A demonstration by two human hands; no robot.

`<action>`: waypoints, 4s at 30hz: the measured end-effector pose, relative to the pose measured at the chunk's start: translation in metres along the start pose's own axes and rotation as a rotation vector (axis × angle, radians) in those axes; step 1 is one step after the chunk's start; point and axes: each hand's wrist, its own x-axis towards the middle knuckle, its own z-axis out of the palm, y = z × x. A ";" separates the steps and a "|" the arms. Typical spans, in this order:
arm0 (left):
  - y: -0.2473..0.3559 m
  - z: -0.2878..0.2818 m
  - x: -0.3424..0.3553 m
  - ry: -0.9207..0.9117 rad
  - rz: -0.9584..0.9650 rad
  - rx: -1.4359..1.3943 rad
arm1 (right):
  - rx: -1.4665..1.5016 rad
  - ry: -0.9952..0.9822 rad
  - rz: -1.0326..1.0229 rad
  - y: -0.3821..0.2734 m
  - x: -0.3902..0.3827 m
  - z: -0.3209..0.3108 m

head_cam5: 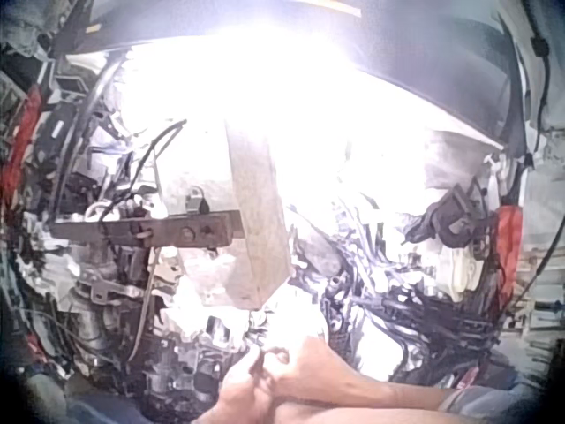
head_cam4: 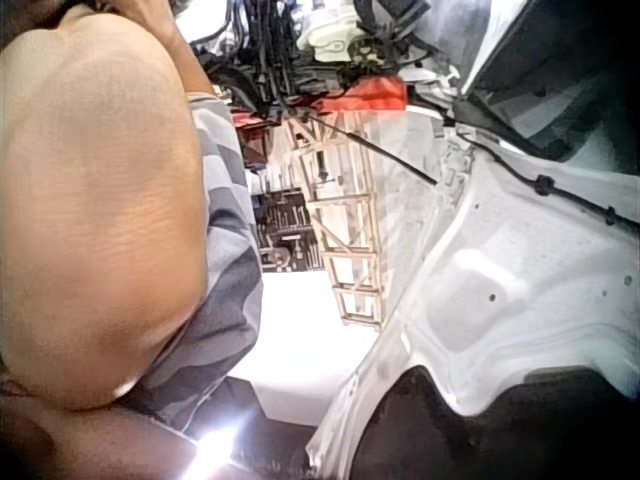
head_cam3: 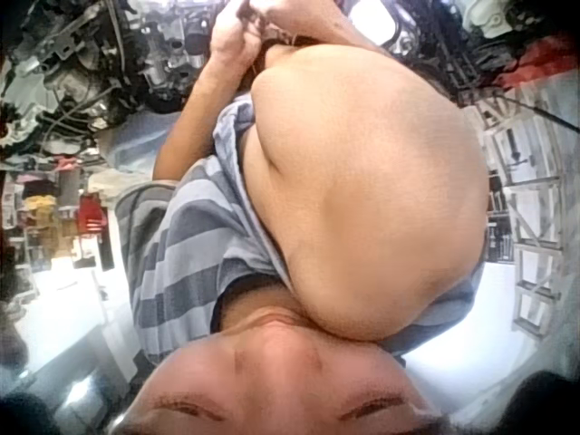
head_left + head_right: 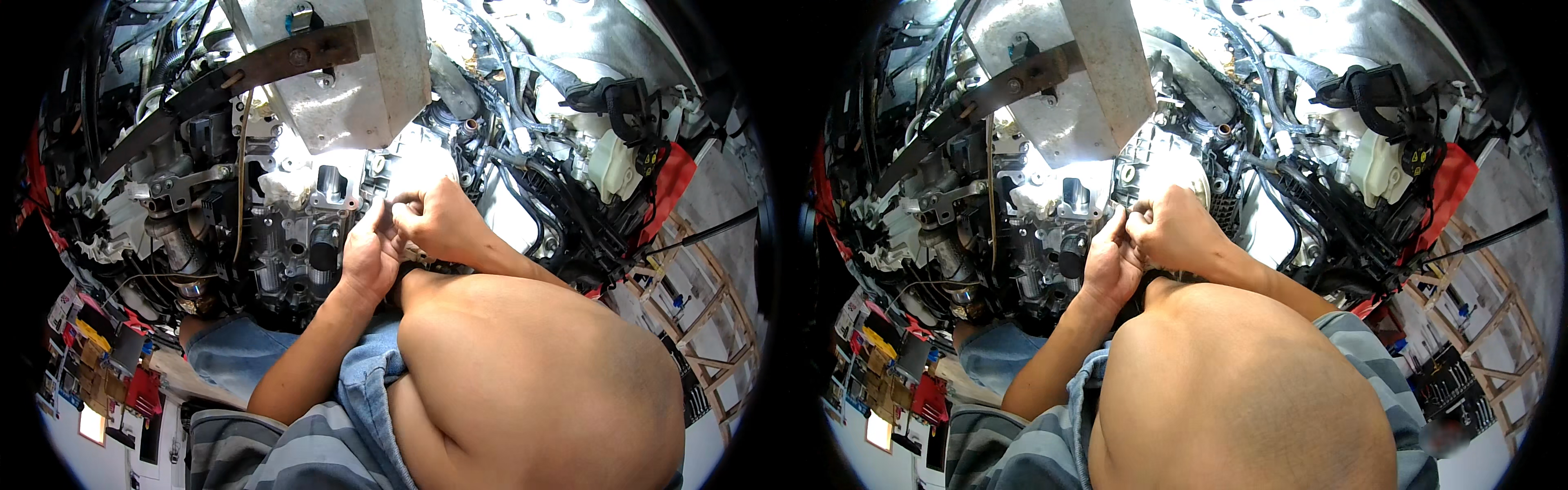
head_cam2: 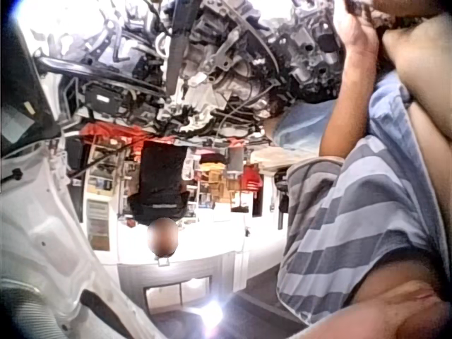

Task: The person works on a car engine, handling wires and engine components while another person observes from the side.

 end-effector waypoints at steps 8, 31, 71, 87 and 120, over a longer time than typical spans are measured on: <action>-0.001 0.001 0.021 0.004 0.064 -0.047 | 0.085 0.108 -0.101 0.001 0.018 -0.005; -0.004 0.052 0.036 0.022 0.115 0.029 | 0.145 0.337 -0.116 0.000 0.006 -0.011; 0.010 0.055 -0.001 0.088 -0.041 0.256 | 0.684 0.204 -0.042 0.016 -0.018 -0.028; 0.066 -0.014 -0.097 0.110 0.795 0.685 | -0.619 0.593 -0.634 0.045 0.074 0.027; 0.035 -0.022 -0.049 0.237 0.968 0.709 | -0.520 0.593 -0.419 0.060 0.085 0.040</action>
